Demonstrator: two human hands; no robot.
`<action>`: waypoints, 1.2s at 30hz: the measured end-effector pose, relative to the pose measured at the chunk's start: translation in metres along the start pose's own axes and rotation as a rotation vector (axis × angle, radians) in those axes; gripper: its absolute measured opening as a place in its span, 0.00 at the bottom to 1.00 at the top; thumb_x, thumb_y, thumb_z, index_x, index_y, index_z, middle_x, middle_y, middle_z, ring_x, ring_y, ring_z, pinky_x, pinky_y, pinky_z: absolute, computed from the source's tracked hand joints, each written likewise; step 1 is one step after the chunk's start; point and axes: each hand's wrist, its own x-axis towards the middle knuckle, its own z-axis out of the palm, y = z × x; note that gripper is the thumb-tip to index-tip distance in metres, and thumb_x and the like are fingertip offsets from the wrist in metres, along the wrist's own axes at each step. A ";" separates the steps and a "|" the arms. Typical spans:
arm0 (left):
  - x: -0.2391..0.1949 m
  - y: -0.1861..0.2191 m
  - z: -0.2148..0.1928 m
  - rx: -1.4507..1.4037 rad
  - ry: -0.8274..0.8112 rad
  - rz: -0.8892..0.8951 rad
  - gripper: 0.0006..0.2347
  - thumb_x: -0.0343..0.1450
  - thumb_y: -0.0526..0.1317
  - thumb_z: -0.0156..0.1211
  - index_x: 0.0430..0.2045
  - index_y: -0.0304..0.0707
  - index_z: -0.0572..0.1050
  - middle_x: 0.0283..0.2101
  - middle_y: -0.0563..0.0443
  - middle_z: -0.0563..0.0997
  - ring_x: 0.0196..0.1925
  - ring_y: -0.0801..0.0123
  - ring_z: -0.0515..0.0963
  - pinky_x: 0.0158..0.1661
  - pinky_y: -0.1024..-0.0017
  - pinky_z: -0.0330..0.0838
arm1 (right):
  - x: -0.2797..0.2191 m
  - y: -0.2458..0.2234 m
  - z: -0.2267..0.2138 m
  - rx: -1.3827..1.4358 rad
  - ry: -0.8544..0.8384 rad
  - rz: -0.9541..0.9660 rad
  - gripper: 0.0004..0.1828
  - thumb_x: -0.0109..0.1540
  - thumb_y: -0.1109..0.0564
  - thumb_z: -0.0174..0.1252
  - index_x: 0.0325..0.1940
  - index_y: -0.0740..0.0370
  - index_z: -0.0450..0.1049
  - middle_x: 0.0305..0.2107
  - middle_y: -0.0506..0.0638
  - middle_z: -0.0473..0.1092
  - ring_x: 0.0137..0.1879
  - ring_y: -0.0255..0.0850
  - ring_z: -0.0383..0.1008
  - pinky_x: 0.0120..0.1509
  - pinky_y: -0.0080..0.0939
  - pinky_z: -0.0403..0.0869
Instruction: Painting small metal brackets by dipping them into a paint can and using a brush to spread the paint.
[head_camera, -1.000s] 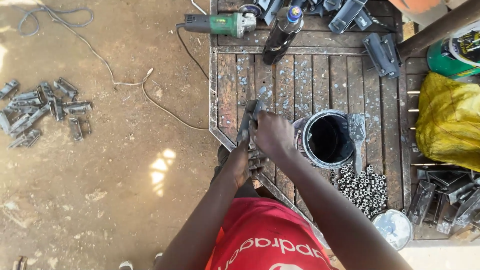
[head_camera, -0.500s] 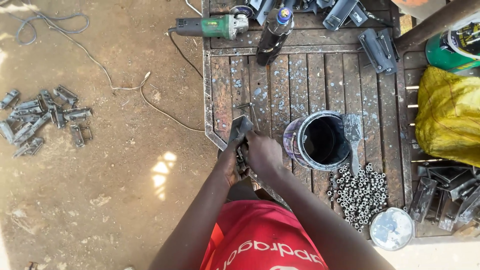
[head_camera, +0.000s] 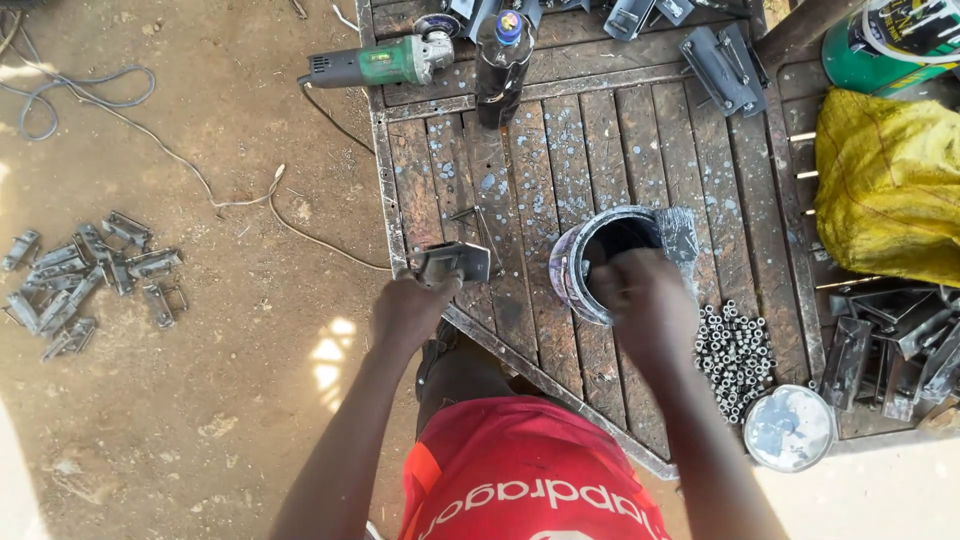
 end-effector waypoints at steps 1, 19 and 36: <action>0.000 0.002 -0.005 0.007 0.001 0.002 0.32 0.66 0.63 0.57 0.49 0.29 0.75 0.45 0.29 0.80 0.52 0.39 0.81 0.45 0.48 0.79 | -0.004 0.027 0.003 0.005 0.002 0.006 0.15 0.67 0.42 0.62 0.42 0.55 0.79 0.28 0.54 0.73 0.41 0.55 0.77 0.42 0.54 0.77; 0.003 0.026 0.015 0.533 0.634 0.907 0.43 0.51 0.66 0.72 0.55 0.33 0.73 0.46 0.41 0.75 0.50 0.50 0.80 0.44 0.51 0.73 | -0.020 0.088 -0.006 0.908 0.385 0.237 0.17 0.69 0.69 0.59 0.61 0.70 0.66 0.40 0.63 0.68 0.38 0.47 0.67 0.48 0.47 0.70; 0.002 0.045 0.017 0.609 0.457 0.765 0.40 0.54 0.58 0.78 0.61 0.45 0.69 0.55 0.42 0.65 0.58 0.48 0.64 0.54 0.48 0.61 | 0.014 0.056 -0.010 0.215 -0.024 0.219 0.16 0.66 0.47 0.63 0.52 0.54 0.68 0.34 0.64 0.77 0.42 0.67 0.79 0.49 0.68 0.74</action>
